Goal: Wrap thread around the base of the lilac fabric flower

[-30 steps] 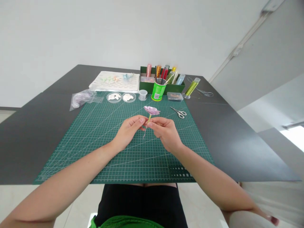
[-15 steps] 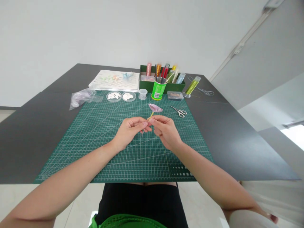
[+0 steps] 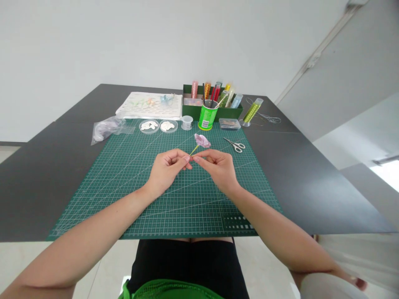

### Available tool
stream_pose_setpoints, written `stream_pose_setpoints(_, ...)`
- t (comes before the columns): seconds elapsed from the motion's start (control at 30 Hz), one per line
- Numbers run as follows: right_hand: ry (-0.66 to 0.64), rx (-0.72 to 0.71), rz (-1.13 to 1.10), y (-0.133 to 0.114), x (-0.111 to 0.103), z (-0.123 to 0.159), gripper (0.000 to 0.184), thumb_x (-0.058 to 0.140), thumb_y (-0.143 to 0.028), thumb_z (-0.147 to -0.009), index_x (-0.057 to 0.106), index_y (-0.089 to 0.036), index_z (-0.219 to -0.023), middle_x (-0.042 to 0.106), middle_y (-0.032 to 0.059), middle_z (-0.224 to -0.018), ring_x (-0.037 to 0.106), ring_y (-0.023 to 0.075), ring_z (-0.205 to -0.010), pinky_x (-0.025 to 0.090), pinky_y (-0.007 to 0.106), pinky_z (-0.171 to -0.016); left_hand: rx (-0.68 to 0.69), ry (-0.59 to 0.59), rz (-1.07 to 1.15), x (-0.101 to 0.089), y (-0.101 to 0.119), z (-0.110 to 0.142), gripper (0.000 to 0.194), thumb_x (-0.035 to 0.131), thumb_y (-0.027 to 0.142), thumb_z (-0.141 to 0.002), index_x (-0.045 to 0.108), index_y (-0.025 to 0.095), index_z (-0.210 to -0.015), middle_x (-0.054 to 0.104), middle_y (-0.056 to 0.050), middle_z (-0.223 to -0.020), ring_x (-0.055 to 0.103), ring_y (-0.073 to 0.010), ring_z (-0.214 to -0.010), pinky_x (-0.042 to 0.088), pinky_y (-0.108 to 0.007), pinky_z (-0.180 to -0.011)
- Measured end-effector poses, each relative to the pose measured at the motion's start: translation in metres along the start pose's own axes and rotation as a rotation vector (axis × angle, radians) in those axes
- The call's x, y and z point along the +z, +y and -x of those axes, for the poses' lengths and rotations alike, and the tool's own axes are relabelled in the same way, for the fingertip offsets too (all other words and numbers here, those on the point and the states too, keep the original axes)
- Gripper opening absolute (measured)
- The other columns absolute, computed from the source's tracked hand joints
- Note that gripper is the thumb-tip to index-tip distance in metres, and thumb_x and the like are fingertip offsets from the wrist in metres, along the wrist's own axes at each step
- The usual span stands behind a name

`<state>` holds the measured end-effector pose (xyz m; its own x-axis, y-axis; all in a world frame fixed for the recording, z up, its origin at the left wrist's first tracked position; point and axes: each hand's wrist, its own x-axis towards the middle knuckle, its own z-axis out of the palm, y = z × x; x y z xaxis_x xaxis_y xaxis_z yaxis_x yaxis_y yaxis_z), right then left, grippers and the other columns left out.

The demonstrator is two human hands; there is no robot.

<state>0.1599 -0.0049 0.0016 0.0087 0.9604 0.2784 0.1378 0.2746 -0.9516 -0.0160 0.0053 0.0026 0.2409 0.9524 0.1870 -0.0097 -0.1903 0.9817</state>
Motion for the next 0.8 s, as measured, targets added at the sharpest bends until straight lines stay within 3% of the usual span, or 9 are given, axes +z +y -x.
stream_pose_setpoints(0.07,-0.010,-0.080,0.113,-0.001,-0.004,0.000,0.011,0.076,-0.033,-0.083,0.082,-0.026,-0.077,0.031,-0.0076,-0.047,0.026,0.0094,-0.049,0.025,0.028,-0.053,-0.001,0.014,-0.011,-0.001,0.001,0.000,0.024,0.072,0.041,-0.085,0.073,0.018,-0.077,0.072,-0.002,-0.065,0.062,-0.0140,-0.060,0.047,-0.025,-0.059)
stream_pose_setpoints(0.13,-0.052,-0.169,0.211,-0.001,-0.008,-0.001,0.011,0.074,-0.031,-0.084,0.083,-0.027,-0.079,0.044,-0.0055,-0.048,0.032,0.0102,-0.048,0.027,0.028,-0.053,0.002,0.027,-0.022,-0.002,0.001,-0.001,0.023,0.071,0.040,-0.085,0.073,0.018,-0.078,0.072,-0.002,-0.065,0.061,-0.0141,-0.060,0.046,-0.026,-0.058)
stream_pose_setpoints(0.23,-0.155,-0.283,0.295,-0.001,-0.015,-0.003,0.013,0.072,-0.029,-0.086,0.084,-0.028,-0.083,0.071,0.0004,-0.068,0.043,0.0109,-0.051,0.032,0.028,-0.055,0.017,0.053,-0.055,-0.003,0.002,-0.002,0.022,0.069,0.038,-0.086,0.073,0.019,-0.077,0.069,-0.001,-0.062,0.056,-0.0131,-0.056,0.042,-0.026,-0.056)
stream_pose_setpoints(0.3,-0.213,-0.328,0.318,-0.002,-0.021,-0.006,0.014,0.070,-0.029,-0.088,0.084,-0.029,-0.085,0.077,0.0019,-0.077,0.047,0.0108,-0.052,0.033,0.027,-0.055,0.029,0.089,-0.091,-0.004,0.002,-0.004,0.021,0.068,0.037,-0.086,0.073,0.019,-0.077,0.067,0.000,-0.061,0.053,-0.0124,-0.054,0.039,-0.026,-0.055)
stream_pose_setpoints(0.43,-0.315,-0.341,0.338,-0.008,-0.031,-0.010,0.015,0.070,-0.031,-0.090,0.084,-0.026,-0.085,0.067,-0.0009,-0.060,0.041,0.0091,-0.048,0.031,0.025,-0.051,0.043,0.130,-0.156,-0.006,-0.001,-0.007,0.023,0.066,0.039,-0.088,0.073,0.020,-0.078,0.067,0.000,-0.064,0.054,-0.0142,-0.059,0.039,-0.027,-0.059)
stream_pose_setpoints(0.57,-0.418,-0.262,0.281,-0.015,-0.039,-0.011,0.017,0.074,-0.035,-0.089,0.085,-0.022,-0.085,0.049,-0.0050,-0.045,0.026,0.0070,-0.044,0.020,0.025,-0.046,0.046,0.103,-0.276,-0.008,-0.007,-0.009,0.022,0.063,0.038,-0.090,0.073,0.020,-0.081,0.069,0.000,-0.067,0.054,-0.0149,-0.059,0.038,-0.028,-0.059)
stream_pose_setpoints(0.73,-0.530,-0.134,0.136,-0.023,-0.041,-0.010,0.021,0.077,-0.039,-0.086,0.085,-0.020,-0.082,0.060,-0.0015,-0.053,0.024,0.0051,-0.044,0.016,0.025,-0.043,0.107,0.035,-0.520,-0.008,-0.011,-0.008,0.024,0.058,0.035,-0.095,0.072,0.020,-0.084,0.070,0.001,-0.069,0.054,-0.0158,-0.064,0.038,-0.029,-0.064)
stream_pose_setpoints(0.8,-0.519,-0.105,0.084,-0.024,-0.042,-0.010,0.020,0.078,-0.038,-0.084,0.086,-0.019,-0.083,0.056,-0.0026,-0.049,0.024,0.0051,-0.043,0.016,0.024,-0.042,0.130,-0.020,-0.628,-0.006,-0.011,-0.006,0.023,0.057,0.033,-0.096,0.073,0.021,-0.084,0.071,0.001,-0.070,0.055,-0.0169,-0.068,0.039,-0.030,-0.068)
